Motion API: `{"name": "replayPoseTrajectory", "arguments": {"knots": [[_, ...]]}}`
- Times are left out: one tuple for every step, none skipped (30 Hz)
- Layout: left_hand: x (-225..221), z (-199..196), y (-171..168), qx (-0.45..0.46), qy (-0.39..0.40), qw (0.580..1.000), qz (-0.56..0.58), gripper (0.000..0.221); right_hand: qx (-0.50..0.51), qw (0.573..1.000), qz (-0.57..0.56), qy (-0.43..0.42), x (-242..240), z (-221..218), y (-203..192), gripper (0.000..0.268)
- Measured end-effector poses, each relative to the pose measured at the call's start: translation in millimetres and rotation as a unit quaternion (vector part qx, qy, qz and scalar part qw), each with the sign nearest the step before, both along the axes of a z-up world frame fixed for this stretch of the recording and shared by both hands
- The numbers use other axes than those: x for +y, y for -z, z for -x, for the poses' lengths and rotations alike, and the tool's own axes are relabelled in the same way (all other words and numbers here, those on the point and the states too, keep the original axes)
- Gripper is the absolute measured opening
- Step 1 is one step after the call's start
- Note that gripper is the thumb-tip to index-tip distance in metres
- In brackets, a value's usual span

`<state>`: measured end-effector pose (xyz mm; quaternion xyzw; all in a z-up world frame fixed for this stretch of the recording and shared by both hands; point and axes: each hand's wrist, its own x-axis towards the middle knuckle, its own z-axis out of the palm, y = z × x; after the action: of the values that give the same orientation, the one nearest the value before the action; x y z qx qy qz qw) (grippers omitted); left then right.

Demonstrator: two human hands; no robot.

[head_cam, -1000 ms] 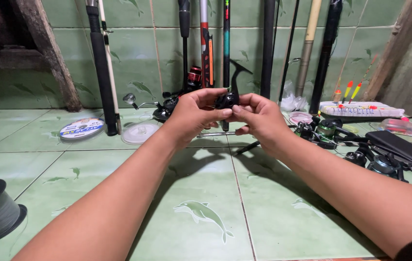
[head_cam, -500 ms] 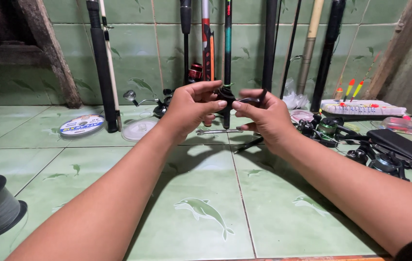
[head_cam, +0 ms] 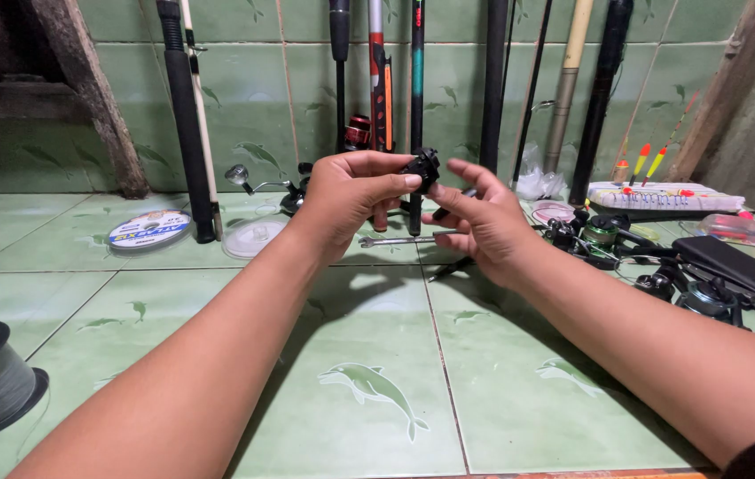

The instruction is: Assembling a fishing reel and mounting it onto a fishing rod

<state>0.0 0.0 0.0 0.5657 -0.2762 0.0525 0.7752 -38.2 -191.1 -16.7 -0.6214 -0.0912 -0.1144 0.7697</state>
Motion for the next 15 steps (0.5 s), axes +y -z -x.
{"name": "replayPoseTrajectory", "arguments": {"knots": [[0, 1, 0, 0.000, 0.000, 1.000, 0.000, 0.040, 0.000, 1.000, 0.000, 0.000, 0, -2, 2, 0.086], [0, 3, -1, -0.007, -0.003, 1.000, -0.005, 0.040, -0.036, 0.999, 0.034, 0.022, 0, -5, 4, 0.065], [-1, 4, -2, -0.014, -0.007, 1.000, -0.011, 0.039, -0.072, 0.994, 0.068, 0.043, 0, -7, 7, 0.045], [-1, 5, -2, -0.014, -0.007, 1.000, -0.011, 0.039, -0.071, 0.994, 0.068, 0.043, -3, -14, 12, 0.045], [-1, 6, -3, -0.017, -0.006, 1.000, -0.015, 0.039, -0.112, 0.985, 0.117, 0.063, -5, -21, 18, 0.033], [-1, 7, -3, -0.021, -0.005, 1.000, -0.018, 0.039, -0.151, 0.971, 0.166, 0.083, -7, -27, 23, 0.022], [-1, 8, -4, -0.021, -0.005, 1.000, -0.018, 0.039, -0.151, 0.971, 0.166, 0.082, -5, -24, 21, 0.022], [-1, 9, -5, -0.022, -0.003, 1.000, -0.022, 0.039, -0.163, 0.966, 0.184, 0.075, -3, -20, 18, 0.018], [-1, 10, -6, -0.023, -0.001, 0.999, -0.026, 0.038, -0.175, 0.961, 0.201, 0.068, -1, -17, 15, 0.014], [-1, 11, -6, -0.023, -0.001, 0.999, -0.026, 0.038, -0.175, 0.961, 0.201, 0.068, -1, -15, 14, 0.014], [-2, 12, -5, -0.023, 0.000, 0.999, -0.029, 0.039, -0.184, 0.959, 0.203, 0.069, -1, -13, 14, 0.013], [-2, 13, -5, -0.023, 0.001, 0.999, -0.033, 0.039, -0.192, 0.957, 0.205, 0.069, -1, -11, 13, 0.011], [-4, 12, -3, -0.023, 0.001, 0.999, -0.033, 0.039, -0.192, 0.957, 0.205, 0.069, -2, -15, 15, 0.011], [-5, 11, -1, -0.030, -0.003, 0.999, -0.045, 0.038, -0.195, 0.957, 0.203, 0.067, -3, -18, 17, 0.010], [-7, 10, 1, -0.037, -0.008, 0.998, -0.057, 0.036, -0.199, 0.957, 0.202, 0.065, -4, -21, 20, 0.008]]}}
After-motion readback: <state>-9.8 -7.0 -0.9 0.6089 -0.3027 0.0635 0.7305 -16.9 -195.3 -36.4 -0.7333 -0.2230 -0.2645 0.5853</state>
